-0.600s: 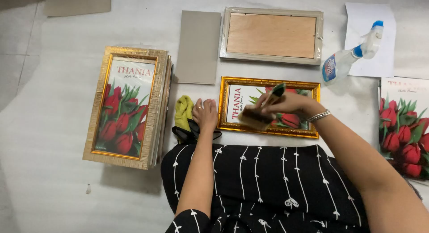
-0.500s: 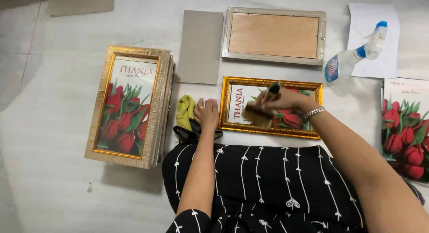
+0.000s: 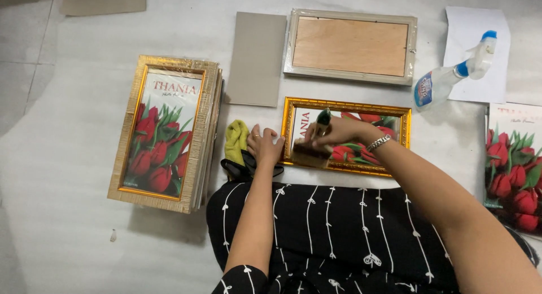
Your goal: Cleaning and dusting picture frames using a brush, spray cleaner, and cloth
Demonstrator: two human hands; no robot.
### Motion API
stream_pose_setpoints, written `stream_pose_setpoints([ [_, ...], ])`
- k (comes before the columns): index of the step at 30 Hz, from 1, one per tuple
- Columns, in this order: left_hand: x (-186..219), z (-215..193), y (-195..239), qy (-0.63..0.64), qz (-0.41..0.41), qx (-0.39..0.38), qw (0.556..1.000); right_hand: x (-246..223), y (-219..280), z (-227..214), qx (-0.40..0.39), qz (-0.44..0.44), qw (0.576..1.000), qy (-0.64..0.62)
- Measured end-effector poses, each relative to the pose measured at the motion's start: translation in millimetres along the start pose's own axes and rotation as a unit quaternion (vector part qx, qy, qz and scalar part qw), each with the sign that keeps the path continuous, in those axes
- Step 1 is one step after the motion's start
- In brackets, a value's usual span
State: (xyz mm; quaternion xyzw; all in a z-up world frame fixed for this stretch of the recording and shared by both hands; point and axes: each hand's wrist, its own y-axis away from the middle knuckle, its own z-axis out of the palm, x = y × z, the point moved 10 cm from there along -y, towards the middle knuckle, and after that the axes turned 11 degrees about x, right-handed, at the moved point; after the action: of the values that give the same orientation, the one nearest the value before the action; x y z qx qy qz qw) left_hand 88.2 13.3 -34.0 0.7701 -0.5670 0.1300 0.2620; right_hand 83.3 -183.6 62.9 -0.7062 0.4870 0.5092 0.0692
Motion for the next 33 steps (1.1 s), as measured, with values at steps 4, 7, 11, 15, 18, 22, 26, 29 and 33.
stream_pose_setpoints([
  [4, 3, -3, 4, -0.011, 0.008, 0.01, 1.0, 23, -29, -47, 0.109, -0.027, 0.993, -0.028],
  [7, 1, 2, -2, -0.01, 0.002, 0.022, 1.0, 30, -29, -101, 0.321, 0.067, 0.937, 0.123],
  [11, 6, -19, 2, 0.058, -0.076, 0.043, 0.994, -10, -23, -66, 0.243, -0.005, 0.968, 0.06],
  [15, 3, -21, 6, 0.097, -0.112, -0.006, 0.989, 8, -32, 24, -0.059, 0.102, 0.983, -0.137],
  [18, 0, -18, 5, 0.077, -0.115, -0.014, 0.99, 22, -47, 7, 0.0, 0.099, 0.987, -0.127],
  [22, 3, -23, 6, 0.074, -0.109, -0.011, 0.991, 30, -65, -54, 0.184, 0.056, 0.981, -0.028],
  [26, 11, -29, 10, 0.081, -0.108, -0.022, 0.991, 12, -61, -88, 0.329, 0.053, 0.938, 0.099],
  [29, -4, -19, 6, 0.128, -0.144, -0.012, 0.981, -18, -56, -48, 0.196, 0.026, 0.98, 0.033],
  [33, 31, -67, 29, 0.166, -0.179, -0.006, 0.97, -39, -31, 22, -0.027, 0.116, 0.988, -0.103],
])
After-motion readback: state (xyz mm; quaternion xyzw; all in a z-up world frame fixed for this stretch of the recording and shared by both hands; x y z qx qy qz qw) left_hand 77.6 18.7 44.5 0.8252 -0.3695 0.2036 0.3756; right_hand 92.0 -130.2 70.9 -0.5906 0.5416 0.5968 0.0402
